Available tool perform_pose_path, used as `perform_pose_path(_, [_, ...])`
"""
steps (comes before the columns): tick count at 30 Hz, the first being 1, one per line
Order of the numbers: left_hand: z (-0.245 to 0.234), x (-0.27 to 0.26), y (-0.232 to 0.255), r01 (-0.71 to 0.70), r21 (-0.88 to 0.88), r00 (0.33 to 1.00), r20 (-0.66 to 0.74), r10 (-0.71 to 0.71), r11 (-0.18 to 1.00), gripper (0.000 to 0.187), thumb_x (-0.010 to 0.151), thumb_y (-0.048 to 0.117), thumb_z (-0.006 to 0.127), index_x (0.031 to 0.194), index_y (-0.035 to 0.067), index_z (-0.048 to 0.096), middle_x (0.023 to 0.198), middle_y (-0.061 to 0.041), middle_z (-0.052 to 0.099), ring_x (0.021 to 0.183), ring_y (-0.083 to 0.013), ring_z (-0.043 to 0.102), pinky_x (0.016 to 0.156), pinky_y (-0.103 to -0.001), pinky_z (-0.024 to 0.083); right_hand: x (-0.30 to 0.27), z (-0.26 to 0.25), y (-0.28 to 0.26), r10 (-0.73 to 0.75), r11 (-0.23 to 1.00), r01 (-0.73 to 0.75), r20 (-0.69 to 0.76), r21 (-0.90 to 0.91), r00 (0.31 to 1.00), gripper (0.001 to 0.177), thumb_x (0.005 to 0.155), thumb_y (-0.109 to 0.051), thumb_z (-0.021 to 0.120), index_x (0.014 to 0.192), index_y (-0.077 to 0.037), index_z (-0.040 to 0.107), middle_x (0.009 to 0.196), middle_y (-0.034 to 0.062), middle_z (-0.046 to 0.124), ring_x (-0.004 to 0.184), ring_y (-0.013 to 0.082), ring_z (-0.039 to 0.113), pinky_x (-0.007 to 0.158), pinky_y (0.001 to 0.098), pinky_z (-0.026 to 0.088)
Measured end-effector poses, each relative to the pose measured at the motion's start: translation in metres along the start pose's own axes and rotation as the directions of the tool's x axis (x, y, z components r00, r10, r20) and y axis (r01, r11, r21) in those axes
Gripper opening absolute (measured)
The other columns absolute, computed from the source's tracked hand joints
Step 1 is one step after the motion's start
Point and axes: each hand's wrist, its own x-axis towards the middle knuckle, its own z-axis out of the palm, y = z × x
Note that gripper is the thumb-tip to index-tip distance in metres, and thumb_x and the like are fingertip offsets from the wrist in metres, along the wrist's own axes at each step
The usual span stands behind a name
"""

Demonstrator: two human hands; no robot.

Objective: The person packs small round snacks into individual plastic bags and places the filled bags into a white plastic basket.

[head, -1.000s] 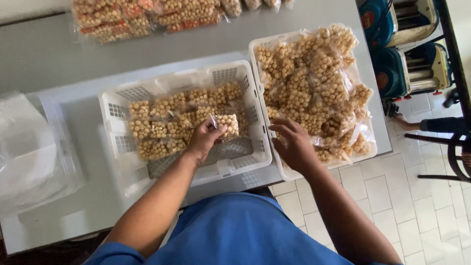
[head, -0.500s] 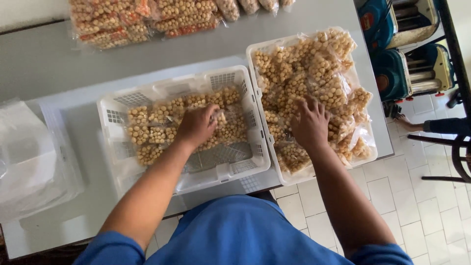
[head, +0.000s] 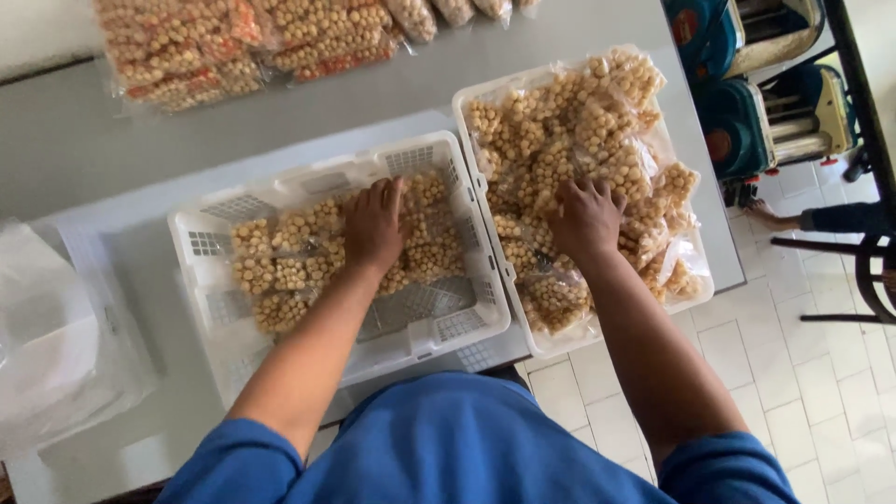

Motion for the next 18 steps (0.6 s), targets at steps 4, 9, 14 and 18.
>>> perform_pose_path(4, [-0.021,-0.017,0.033,0.020,-0.241,0.991,-0.124,-0.052,0.970,0.073,0.104,0.023,0.091,0.166,0.010,0.055,0.144,-0.020,0.067,0.127,-0.0429,0.074,0.102,-0.063,0.062,-0.007,-0.005,-0.003,0.019,0.986,-0.003,-0.093,0.168,0.995,0.038,0.090,-0.038,0.091,0.124,-0.026,0.079,0.126,0.0025,0.077,0.126,0.0368,0.070,0.104,0.0613,0.051])
perform_pose_path(9, [0.010,-0.034,0.068,0.527,-0.842,0.849,0.527,0.034,-0.116,0.084,0.118,0.074,0.065,0.161,0.002,0.066,0.134,-0.019,0.084,0.116,-0.0268,0.083,0.094,-0.042,0.069,-0.033,-0.017,-0.044,-0.264,0.627,0.514,-0.461,0.586,0.847,0.025,0.090,-0.013,0.081,0.115,-0.017,0.080,0.136,0.0128,0.082,0.124,0.0400,0.072,0.109,0.0510,0.053])
perform_pose_path(14, [0.015,-0.048,0.106,0.612,-0.696,0.758,0.652,0.025,-0.376,0.045,0.115,0.050,0.078,0.139,0.012,0.079,0.112,-0.006,0.086,0.097,-0.0248,0.087,0.069,-0.032,0.068,-0.081,-0.054,-0.090,-0.454,0.479,0.567,-0.363,0.670,0.813,0.031,0.095,0.006,0.075,0.118,-0.013,0.081,0.168,0.0198,0.067,0.152,0.0552,0.062,0.120,0.0654,0.052])
perform_pose_path(18, [0.008,-0.062,0.099,0.530,-0.829,0.794,0.559,-0.239,-0.178,0.056,0.095,0.029,0.102,0.140,0.004,0.082,0.111,-0.010,0.084,0.095,-0.0201,0.080,0.067,-0.027,0.066,-0.088,-0.048,-0.067,-0.425,0.507,0.473,-0.269,0.720,0.864,0.049,0.100,0.003,0.070,0.145,-0.015,0.079,0.170,0.0197,0.066,0.153,0.0527,0.064,0.121,0.0664,0.053])
